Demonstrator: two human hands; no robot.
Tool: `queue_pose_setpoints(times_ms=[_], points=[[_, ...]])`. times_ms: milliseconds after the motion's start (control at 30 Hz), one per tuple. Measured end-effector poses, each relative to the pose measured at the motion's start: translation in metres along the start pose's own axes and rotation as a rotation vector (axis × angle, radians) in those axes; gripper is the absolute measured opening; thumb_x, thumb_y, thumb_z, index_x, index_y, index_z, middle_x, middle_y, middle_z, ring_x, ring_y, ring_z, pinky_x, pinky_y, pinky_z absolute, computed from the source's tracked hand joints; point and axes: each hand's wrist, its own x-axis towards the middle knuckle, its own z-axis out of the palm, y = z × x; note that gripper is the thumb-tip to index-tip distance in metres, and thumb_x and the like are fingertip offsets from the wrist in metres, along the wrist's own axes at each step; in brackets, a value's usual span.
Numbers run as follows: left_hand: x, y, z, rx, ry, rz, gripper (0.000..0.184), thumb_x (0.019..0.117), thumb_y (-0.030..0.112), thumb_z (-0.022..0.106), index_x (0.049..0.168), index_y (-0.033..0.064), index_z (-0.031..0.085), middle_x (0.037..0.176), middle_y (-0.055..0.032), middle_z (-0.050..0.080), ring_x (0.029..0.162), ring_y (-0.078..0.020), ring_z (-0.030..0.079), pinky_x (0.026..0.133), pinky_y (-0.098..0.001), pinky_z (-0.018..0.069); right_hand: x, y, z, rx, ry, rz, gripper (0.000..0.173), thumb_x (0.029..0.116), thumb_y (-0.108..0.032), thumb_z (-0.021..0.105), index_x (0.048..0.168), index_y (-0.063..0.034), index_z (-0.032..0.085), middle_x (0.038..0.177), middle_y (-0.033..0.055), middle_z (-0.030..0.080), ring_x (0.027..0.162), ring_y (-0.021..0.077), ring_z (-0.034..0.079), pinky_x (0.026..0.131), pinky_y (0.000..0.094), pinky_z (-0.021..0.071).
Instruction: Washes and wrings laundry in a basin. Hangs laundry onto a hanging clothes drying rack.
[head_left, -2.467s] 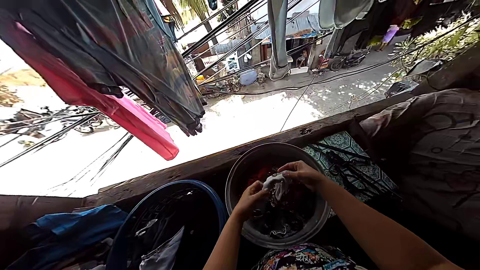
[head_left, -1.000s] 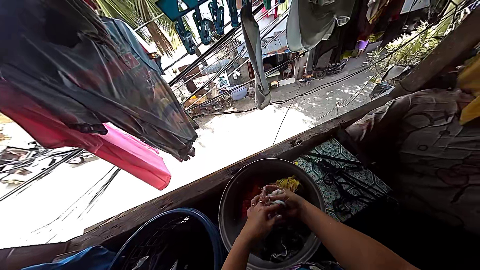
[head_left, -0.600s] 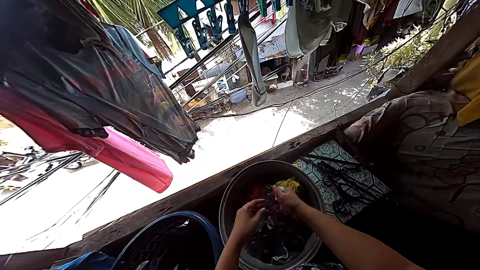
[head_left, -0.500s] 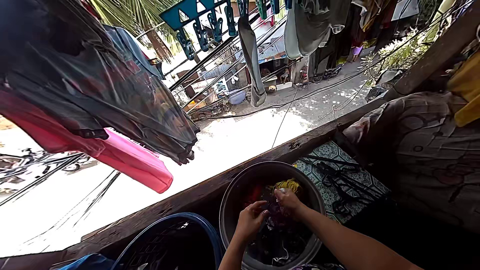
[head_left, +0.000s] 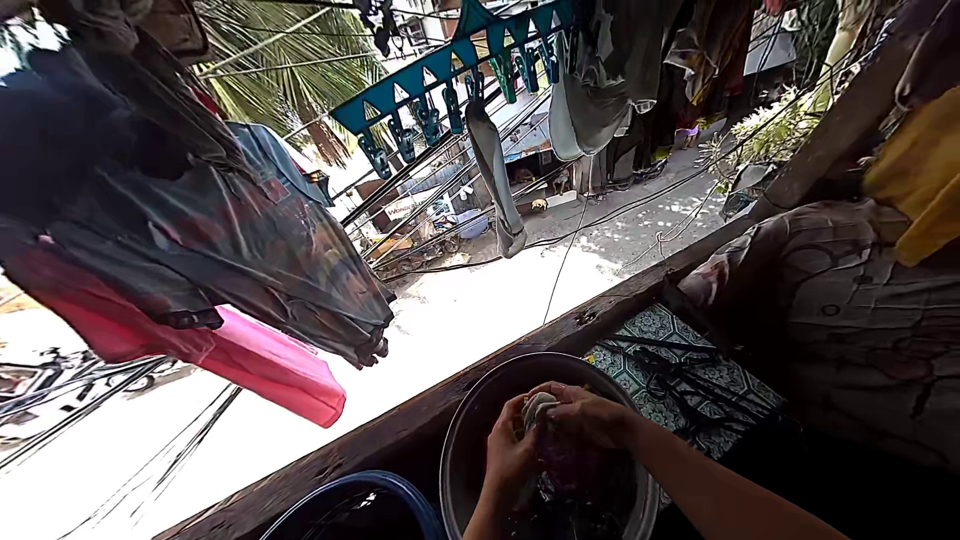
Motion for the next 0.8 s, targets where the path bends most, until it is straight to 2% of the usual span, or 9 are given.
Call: queue_pose_setpoints(times_ms=[100,167,233,300,433,533,633,733,800], points=[[0.008,0.018,-0.012,0.061,-0.016,0.030,0.045,0.0915,0.013,0.070,0.134,0.0043,0.059,0.104,-0.0079,0.072,0.086,-0.0158,0.071,0.076,-0.0334,0.0602,-0.002,-0.022,-0.024,-0.551,0.136,-0.084,0.036,0.0956,-0.020,0.071,0.130,-0.0108,0.065,0.112,0.0105,0.069,0.095,0.0181,0.069,0.080,0.0412,0.0605],[0.011,0.028,-0.022,0.111,-0.011,0.058,0.034,0.0947,0.012,0.065,0.127,0.0056,0.063,0.100,-0.0058,0.073,0.084,-0.0144,0.071,0.075,-0.0330,0.0591,-0.005,-0.033,-0.037,-0.677,0.204,-0.125,0.039,0.0888,-0.022,0.078,0.123,-0.0077,0.066,0.103,0.0114,0.069,0.087,0.0179,0.067,0.080,0.0397,0.0567],[0.014,0.036,-0.029,0.143,0.014,0.104,0.024,0.0947,0.014,0.060,0.116,0.0067,0.068,0.094,-0.0027,0.073,0.082,-0.0122,0.070,0.074,-0.0336,0.0582,-0.008,-0.045,-0.053,-0.637,0.220,-0.144,0.039,0.0856,-0.023,0.082,0.118,-0.0059,0.068,0.100,0.0103,0.071,0.088,0.0156,0.067,0.083,0.0373,0.0555],[0.016,0.044,-0.034,0.194,0.032,0.147,0.022,0.0932,0.016,0.058,0.109,0.0090,0.071,0.090,-0.0001,0.071,0.081,-0.0103,0.068,0.076,-0.0336,0.0563,-0.009,-0.050,-0.068,-0.527,0.179,-0.198,0.034,0.0866,-0.028,0.081,0.113,-0.0094,0.071,0.093,0.0025,0.070,0.075,0.0062,0.064,0.069,0.0259,0.0536],[0.020,0.062,-0.034,0.447,0.103,0.206,0.026,0.0989,0.030,0.058,0.100,0.0119,0.077,0.090,-0.0014,0.068,0.091,-0.0122,0.065,0.087,-0.0386,0.0513,-0.009,-0.075,-0.083,-0.497,0.113,-0.338,0.031,0.0948,-0.022,0.071,0.124,-0.0102,0.071,0.110,0.0036,0.069,0.085,0.0059,0.063,0.071,0.0237,0.0525],[0.024,0.079,-0.028,0.451,0.126,0.291,0.023,0.0973,0.020,0.060,0.099,0.0075,0.078,0.102,-0.0055,0.072,0.103,-0.0144,0.066,0.096,-0.0399,0.0511,-0.004,-0.102,-0.082,-0.456,0.183,-0.393,0.024,0.0895,-0.019,0.077,0.110,-0.0087,0.071,0.084,-0.0015,0.071,0.070,0.0021,0.063,0.065,0.0219,0.0527],[0.034,0.096,-0.021,0.319,0.065,0.283,0.022,0.0934,0.010,0.059,0.108,0.0036,0.074,0.103,-0.0033,0.075,0.098,-0.0093,0.070,0.089,-0.0331,0.0560,0.000,-0.134,-0.073,-0.415,0.185,-0.383,0.018,0.0884,-0.025,0.080,0.093,-0.0112,0.070,0.067,-0.0065,0.063,0.056,-0.0008,0.055,0.053,0.0182,0.0435],[0.052,0.127,-0.003,0.091,-0.075,0.317,0.049,0.0937,0.012,0.063,0.140,-0.0012,0.053,0.131,-0.0115,0.066,0.116,-0.0196,0.067,0.095,-0.0367,0.0583,0.009,-0.155,-0.055,-0.366,0.088,-0.418,0.021,0.0892,-0.031,0.078,0.092,-0.0114,0.072,0.065,-0.0070,0.060,0.052,-0.0012,0.051,0.047,0.0174,0.0404],[0.064,0.154,0.015,0.017,-0.021,0.368,0.049,0.0925,0.015,0.069,0.137,-0.0006,0.056,0.119,-0.0105,0.070,0.103,-0.0203,0.071,0.087,-0.0359,0.0616,0.013,-0.169,-0.042,-0.279,0.058,-0.440,0.023,0.0904,-0.032,0.077,0.094,-0.0102,0.072,0.067,-0.0048,0.065,0.055,0.0006,0.057,0.050,0.0191,0.0457]])
